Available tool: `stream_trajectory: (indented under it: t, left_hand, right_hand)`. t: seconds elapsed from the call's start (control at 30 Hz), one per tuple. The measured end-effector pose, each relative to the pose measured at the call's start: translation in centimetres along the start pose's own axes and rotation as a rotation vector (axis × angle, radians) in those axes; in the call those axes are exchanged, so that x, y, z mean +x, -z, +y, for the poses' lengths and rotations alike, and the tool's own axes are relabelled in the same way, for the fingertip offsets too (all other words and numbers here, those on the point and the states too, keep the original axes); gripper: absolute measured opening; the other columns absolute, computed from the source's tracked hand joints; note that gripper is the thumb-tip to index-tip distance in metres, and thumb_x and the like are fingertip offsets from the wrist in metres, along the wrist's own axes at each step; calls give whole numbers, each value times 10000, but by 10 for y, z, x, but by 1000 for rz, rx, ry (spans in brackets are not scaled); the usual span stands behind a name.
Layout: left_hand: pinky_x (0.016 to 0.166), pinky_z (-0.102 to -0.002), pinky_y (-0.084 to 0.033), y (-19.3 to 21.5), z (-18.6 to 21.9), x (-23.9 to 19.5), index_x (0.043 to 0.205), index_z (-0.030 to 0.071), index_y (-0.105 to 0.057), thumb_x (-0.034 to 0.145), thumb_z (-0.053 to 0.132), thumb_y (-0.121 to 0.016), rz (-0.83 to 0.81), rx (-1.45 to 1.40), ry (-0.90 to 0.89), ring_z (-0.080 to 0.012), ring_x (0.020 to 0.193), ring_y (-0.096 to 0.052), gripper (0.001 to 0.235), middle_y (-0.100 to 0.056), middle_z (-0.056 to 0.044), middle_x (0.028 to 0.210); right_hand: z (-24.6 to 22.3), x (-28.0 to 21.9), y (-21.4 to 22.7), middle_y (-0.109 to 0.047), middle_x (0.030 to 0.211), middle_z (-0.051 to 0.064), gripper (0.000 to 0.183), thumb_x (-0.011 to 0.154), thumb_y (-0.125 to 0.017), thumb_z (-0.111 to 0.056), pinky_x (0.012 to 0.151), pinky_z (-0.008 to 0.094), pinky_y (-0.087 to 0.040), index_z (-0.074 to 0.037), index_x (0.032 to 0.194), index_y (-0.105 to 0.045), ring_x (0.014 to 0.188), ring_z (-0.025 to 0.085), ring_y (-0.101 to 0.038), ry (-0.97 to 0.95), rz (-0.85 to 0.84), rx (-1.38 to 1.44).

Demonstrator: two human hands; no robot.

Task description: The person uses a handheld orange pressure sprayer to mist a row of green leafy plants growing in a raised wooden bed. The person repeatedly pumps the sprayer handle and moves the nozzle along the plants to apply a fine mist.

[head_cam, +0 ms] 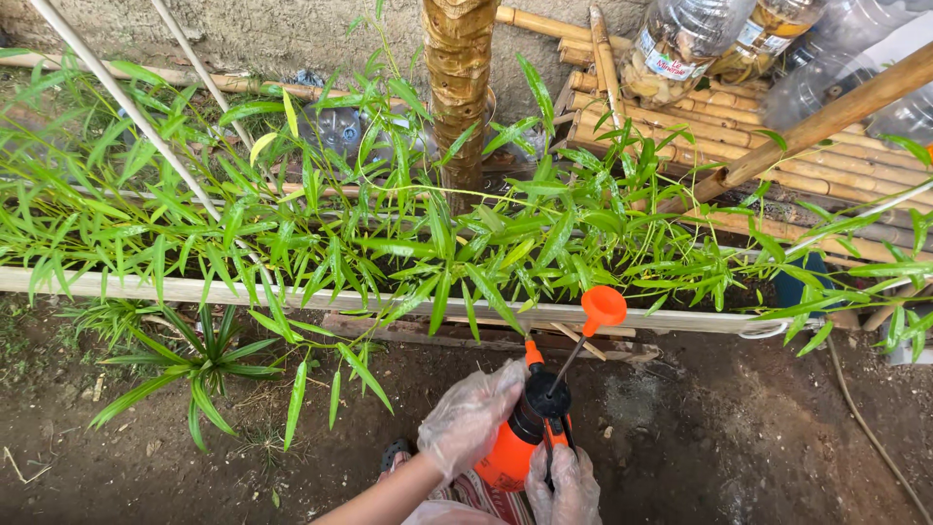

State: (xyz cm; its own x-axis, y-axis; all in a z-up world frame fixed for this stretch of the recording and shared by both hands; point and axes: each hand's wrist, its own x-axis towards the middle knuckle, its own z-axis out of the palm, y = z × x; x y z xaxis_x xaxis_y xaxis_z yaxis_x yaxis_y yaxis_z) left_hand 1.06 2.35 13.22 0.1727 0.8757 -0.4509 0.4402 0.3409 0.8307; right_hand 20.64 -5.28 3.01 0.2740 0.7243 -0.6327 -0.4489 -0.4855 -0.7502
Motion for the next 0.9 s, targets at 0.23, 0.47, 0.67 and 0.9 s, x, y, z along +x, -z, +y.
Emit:
stream_trajectory:
  t: [0.23,0.47,0.67,0.9]
  left_hand:
    - [981,-347,-493,2,3,-5,1523,115,-483,744,297,-794,-38,-337,-625,-241,1140,-646,858,-624,-108,1372]
    - [897,-364,-569,8,-5,31,1280,99,-617,638,286,-921,-248,-174,-765,-253,1002,-681,734,-676,-93,1156]
    - [885,-364,-561,-4,-10,37,1232,105,-604,674,317,-907,-199,-144,-725,-233,958,-669,668,-664,-75,1107]
    - [861,-332,-571,-25,-9,36,1138,107,-647,645,360,-913,-72,-267,-657,-182,906,-709,614,-723,-38,1019]
  right_hand:
    - [-15,-17,-12,-655,866,106,428,915,-612,-375,565,296,-479,-18,1145,-564,662,157,-557,-7,22,40]
    - [-15,-9,-1,-548,719,76,429,991,-640,-422,505,279,-418,-7,963,-533,562,130,-493,56,-334,154]
    - [-13,-7,4,-518,692,83,445,922,-607,-470,437,297,-317,-42,849,-510,477,147,-396,54,-270,59]
    - [-34,-18,-15,-529,795,52,318,949,-578,-381,521,269,-391,-81,1053,-557,596,127,-487,-103,-23,-25]
